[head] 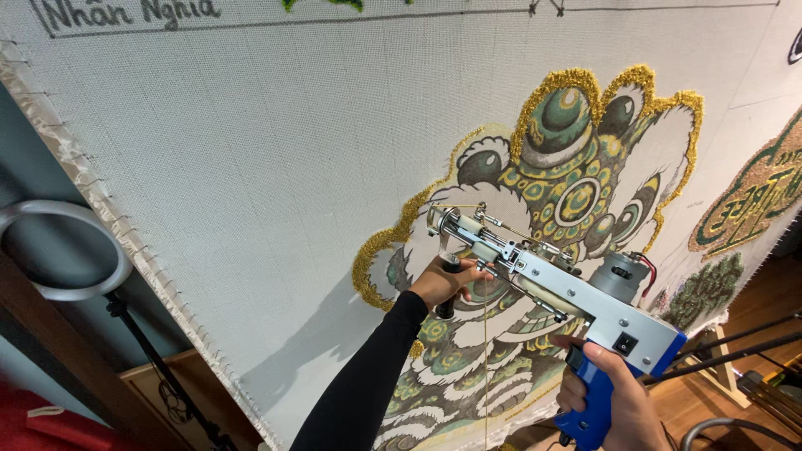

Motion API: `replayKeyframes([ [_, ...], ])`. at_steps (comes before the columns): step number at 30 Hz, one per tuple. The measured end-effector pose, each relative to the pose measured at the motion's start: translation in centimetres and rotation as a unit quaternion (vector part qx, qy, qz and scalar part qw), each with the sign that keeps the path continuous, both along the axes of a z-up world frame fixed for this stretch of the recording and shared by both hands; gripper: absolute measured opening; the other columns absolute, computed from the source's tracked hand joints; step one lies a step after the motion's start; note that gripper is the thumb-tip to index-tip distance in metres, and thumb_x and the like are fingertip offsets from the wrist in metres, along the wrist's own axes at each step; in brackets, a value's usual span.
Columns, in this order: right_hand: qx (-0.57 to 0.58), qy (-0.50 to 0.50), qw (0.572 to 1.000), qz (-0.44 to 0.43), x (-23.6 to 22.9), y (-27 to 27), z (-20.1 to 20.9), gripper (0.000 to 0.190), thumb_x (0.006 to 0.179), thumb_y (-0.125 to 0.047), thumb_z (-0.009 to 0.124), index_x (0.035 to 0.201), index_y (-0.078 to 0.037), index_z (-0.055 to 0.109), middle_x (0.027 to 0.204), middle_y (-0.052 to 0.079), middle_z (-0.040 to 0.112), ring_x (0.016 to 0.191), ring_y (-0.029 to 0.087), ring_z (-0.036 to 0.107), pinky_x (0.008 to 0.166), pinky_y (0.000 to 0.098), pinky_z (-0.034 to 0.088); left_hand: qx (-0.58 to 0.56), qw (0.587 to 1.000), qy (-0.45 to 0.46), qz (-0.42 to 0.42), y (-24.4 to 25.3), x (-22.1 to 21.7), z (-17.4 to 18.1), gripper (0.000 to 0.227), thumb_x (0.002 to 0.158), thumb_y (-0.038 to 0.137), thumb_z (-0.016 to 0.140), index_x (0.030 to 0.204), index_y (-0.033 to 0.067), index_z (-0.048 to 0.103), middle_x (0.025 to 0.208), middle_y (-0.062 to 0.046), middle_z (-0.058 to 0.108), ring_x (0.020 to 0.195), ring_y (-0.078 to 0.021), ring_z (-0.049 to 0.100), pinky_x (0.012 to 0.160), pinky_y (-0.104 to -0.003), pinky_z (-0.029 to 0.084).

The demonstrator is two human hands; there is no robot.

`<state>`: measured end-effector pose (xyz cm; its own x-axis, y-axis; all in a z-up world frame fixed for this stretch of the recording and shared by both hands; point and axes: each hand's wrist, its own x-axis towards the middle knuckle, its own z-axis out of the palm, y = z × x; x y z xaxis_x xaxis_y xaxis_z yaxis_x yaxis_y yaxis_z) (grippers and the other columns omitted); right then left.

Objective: The person uses a tufting gun to apply yarn to a large canvas, following the outlines of a lion dance head design.

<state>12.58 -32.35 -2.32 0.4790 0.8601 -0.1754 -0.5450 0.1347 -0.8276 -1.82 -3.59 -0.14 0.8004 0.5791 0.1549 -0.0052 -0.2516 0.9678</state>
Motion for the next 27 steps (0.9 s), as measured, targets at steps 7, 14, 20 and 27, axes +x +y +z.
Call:
replayKeyframes([
  [7,-0.007,0.006,1.000,-0.006,-0.6,0.8,0.3,0.057,0.084,-0.038,0.065,0.119,0.007,0.067,0.056,0.006,0.041,0.050,0.018,0.039,0.050,0.0332,0.034,-0.010,0.999,-0.033,-0.015,1.7,0.2,-0.7,0.052,0.092,0.033,0.074,0.121,-0.0097,0.069,0.101,-0.008,0.080,0.056,-0.0120,0.065,0.057,-0.030,0.058],
  [14,0.006,0.005,1.000,0.002,-1.0,1.2,0.6,0.055,0.086,-0.038,0.064,0.118,0.006,0.068,0.056,0.005,0.041,0.050,0.017,0.039,0.048,0.0312,0.032,-0.010,1.000,-0.017,-0.003,1.8,0.0,-0.6,0.044,0.096,0.032,0.072,0.118,-0.0064,0.075,0.094,-0.012,0.077,0.056,-0.0108,0.066,0.053,-0.027,0.054],
  [20,0.056,-0.021,0.998,0.007,-3.0,2.9,1.8,0.046,0.089,-0.033,0.063,0.112,0.007,0.068,0.057,0.007,0.046,0.049,0.018,0.042,0.047,0.0329,0.036,-0.042,0.998,-0.024,0.034,3.5,0.0,-0.2,0.038,0.092,0.030,0.071,0.111,-0.0028,0.076,0.093,-0.003,0.081,0.053,-0.0103,0.066,0.049,-0.025,0.050],
  [27,0.013,-0.019,0.999,-0.034,-7.3,5.8,3.9,0.040,0.089,-0.032,0.064,0.106,0.004,0.069,0.059,0.007,0.048,0.049,0.020,0.046,0.048,0.0354,0.040,-0.039,0.991,0.028,0.123,7.5,-0.4,-0.3,0.046,0.091,0.033,0.070,0.127,0.0031,0.068,0.087,-0.009,0.077,0.054,-0.0103,0.067,0.043,-0.029,0.043],
])
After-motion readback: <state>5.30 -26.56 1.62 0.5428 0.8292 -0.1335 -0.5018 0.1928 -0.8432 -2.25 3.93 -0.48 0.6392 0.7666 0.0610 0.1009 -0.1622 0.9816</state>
